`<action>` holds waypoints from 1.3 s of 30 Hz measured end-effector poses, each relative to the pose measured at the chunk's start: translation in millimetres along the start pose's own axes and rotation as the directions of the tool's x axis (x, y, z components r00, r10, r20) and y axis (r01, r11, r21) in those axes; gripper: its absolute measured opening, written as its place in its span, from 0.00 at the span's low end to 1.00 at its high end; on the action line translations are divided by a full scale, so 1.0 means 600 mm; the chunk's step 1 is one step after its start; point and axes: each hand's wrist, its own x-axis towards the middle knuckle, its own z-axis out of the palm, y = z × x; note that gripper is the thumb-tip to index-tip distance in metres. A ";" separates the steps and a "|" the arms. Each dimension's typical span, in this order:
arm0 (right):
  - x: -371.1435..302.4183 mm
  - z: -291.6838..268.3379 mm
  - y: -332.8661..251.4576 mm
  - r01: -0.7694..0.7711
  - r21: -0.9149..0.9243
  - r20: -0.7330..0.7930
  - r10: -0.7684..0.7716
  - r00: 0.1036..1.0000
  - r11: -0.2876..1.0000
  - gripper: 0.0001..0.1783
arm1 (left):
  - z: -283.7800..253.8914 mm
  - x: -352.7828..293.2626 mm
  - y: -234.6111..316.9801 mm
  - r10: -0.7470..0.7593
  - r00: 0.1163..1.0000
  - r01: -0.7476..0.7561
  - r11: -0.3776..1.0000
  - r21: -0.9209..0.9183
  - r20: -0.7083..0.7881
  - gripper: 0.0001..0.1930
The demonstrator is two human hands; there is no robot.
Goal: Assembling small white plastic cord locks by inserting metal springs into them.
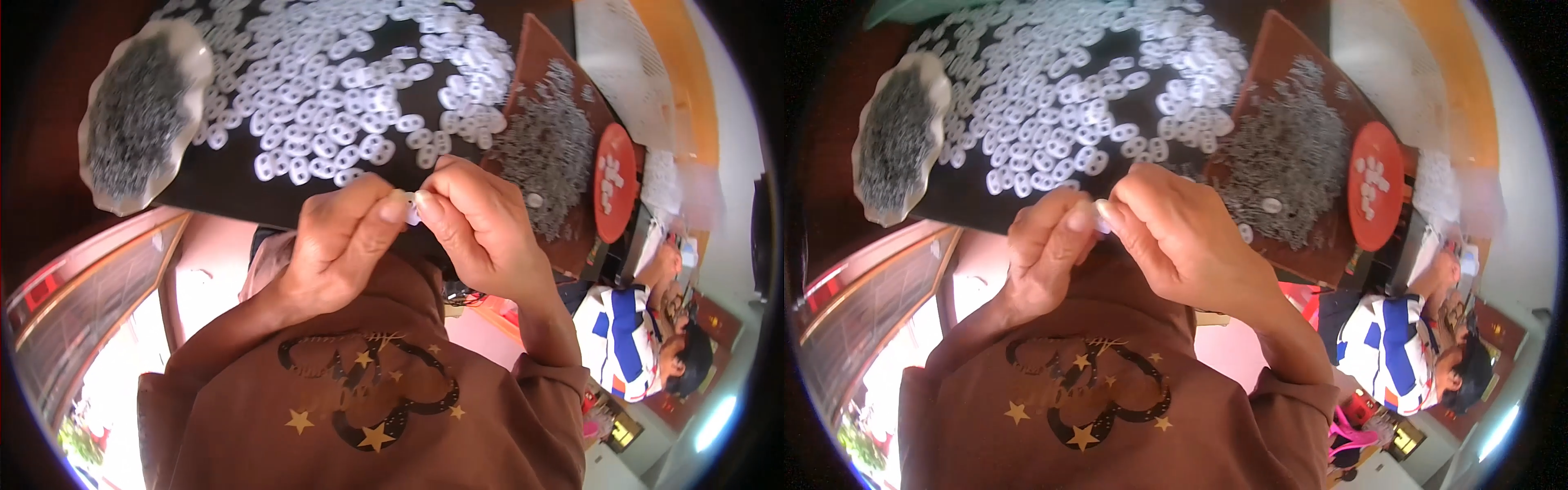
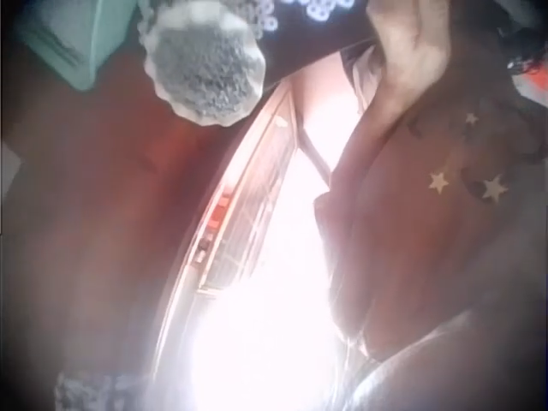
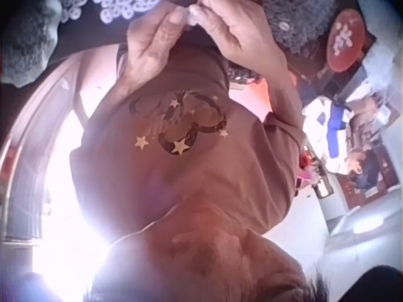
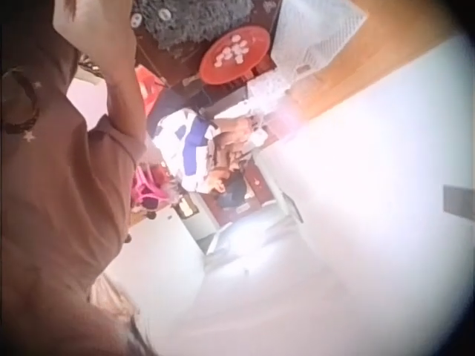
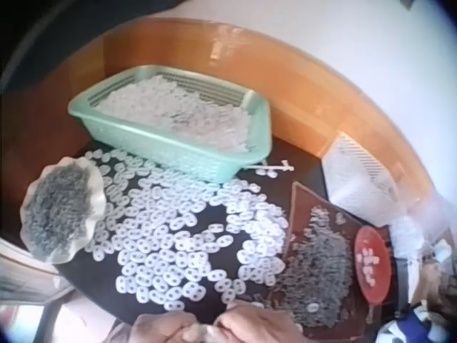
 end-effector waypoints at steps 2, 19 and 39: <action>-0.023 -0.036 0.003 -0.088 -0.122 -0.122 0.073 0.990 0.989 0.04 | 0.003 -0.003 -0.001 -0.050 0.999 0.050 0.998 -0.044 -0.004 0.16; -0.140 -0.270 0.128 -0.640 -0.327 -0.591 0.378 0.713 0.695 0.20 | 0.006 0.005 0.000 0.091 0.990 -0.094 0.995 0.022 0.107 0.14; 0.131 -0.051 0.066 0.105 -0.688 0.165 0.014 0.986 0.718 0.06 | -0.005 0.009 -0.011 0.193 0.976 -0.197 0.980 0.030 0.106 0.14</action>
